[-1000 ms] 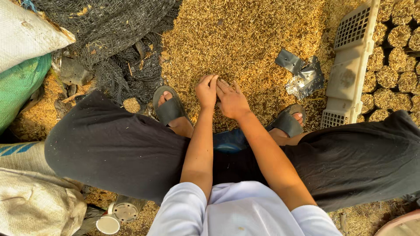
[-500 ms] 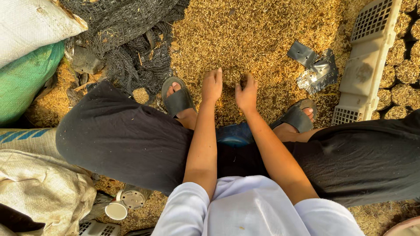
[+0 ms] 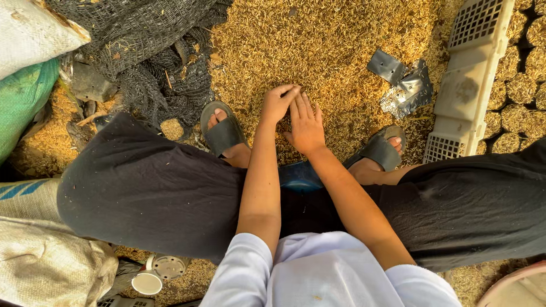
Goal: The person sits on the ground and uses a small black mold to pack loose granular material into compact cylindrical shapes. They fill the mold, press the material, and place the formed units into a nearby white crate.
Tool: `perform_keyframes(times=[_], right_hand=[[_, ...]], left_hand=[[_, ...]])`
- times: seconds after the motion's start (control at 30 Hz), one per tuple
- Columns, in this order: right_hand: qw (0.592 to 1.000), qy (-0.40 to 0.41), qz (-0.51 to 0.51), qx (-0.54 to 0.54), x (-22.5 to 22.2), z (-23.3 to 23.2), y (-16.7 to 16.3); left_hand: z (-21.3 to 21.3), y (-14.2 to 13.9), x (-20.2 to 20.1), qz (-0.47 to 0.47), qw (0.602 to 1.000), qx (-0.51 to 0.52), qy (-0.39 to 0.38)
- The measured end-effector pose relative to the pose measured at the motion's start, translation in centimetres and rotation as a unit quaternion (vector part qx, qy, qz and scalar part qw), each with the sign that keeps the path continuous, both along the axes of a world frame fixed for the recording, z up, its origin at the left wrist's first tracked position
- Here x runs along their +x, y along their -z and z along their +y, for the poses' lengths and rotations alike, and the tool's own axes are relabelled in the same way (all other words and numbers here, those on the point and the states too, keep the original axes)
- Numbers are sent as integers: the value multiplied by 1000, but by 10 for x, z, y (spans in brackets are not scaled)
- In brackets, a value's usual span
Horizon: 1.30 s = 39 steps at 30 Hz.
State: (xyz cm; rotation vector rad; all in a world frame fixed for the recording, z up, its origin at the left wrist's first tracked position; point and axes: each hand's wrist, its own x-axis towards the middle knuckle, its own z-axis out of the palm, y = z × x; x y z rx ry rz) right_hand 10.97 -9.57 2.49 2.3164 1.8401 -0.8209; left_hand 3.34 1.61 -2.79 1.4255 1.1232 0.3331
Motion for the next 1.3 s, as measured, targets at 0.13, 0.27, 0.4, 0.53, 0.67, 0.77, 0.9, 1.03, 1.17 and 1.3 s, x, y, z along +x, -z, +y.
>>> perform_keyframes(times=[0.13,0.27,0.4,0.53,0.67,0.77,0.9,1.03,1.17,1.3], right_hand=[[998,-27,-31,-53,-2,0,0],[992,-85,-82,-52,5,9,13],[989,-102,2,-103,22,13,21],[997,-39,23,59,10,-4,23],[996,23,61,59,-18,-12,24],[999,6,0,36,-18,-10,21],[997,28,33,-66,-13,-5,13],[995,19,54,-88,-13,6,9],[982,-2,157,-103,24,20,12],[923,138,354,-58,88,35,28]], left_hand=[[-12,2,7,3,995,26,-96],[-27,5,11,-4,979,135,-151],[-32,5,7,-23,976,133,-172],[-34,9,8,30,957,166,-235],[-26,7,2,24,967,130,-219],[-13,3,0,121,991,38,-43],[-6,2,3,30,990,133,27],[-15,5,10,13,990,105,-97],[-18,6,15,-31,976,175,-130],[-8,5,9,117,989,56,-63]])
